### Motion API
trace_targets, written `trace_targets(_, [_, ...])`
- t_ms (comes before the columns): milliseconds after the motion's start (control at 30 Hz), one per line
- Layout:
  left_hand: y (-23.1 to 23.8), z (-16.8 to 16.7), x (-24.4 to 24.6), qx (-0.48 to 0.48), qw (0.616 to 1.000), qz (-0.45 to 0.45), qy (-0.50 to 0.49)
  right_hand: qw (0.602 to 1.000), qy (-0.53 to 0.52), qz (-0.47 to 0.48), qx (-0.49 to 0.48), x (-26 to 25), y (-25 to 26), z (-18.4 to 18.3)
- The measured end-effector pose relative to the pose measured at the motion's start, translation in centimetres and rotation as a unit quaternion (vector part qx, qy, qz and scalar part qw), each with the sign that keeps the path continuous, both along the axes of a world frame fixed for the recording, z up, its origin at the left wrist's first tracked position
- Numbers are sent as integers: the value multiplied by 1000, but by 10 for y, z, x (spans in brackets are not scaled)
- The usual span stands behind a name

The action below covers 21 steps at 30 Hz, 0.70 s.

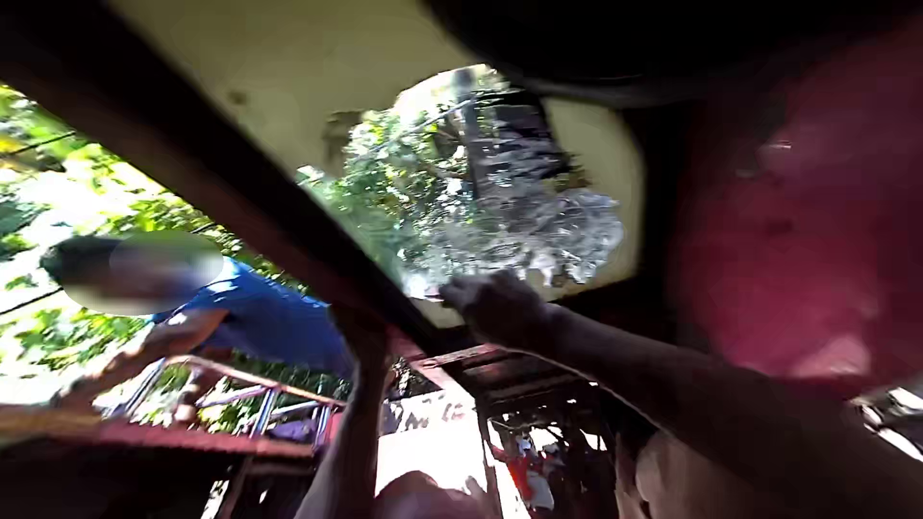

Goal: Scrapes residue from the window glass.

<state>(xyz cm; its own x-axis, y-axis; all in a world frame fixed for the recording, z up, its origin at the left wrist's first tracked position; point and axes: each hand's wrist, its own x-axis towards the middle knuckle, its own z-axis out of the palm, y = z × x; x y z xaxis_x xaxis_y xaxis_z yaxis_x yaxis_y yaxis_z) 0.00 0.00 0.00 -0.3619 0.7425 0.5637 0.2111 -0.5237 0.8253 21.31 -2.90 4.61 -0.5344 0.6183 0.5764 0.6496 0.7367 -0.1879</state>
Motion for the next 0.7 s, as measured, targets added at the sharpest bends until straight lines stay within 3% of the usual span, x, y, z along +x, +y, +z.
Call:
trace_targets(67, [4, -3, -8, -24, 999, 9, 23, 999, -16, -29, 36, -2, 6, -7])
trace_targets(167, [5, -4, -13, -52, 997, -33, -50, 993, -11, -62, 101, -8, 13, -18])
trace_targets(700, [2, -8, -20, 0, 992, -109, -58, 969, -47, -124, 209, -44, 16, -23])
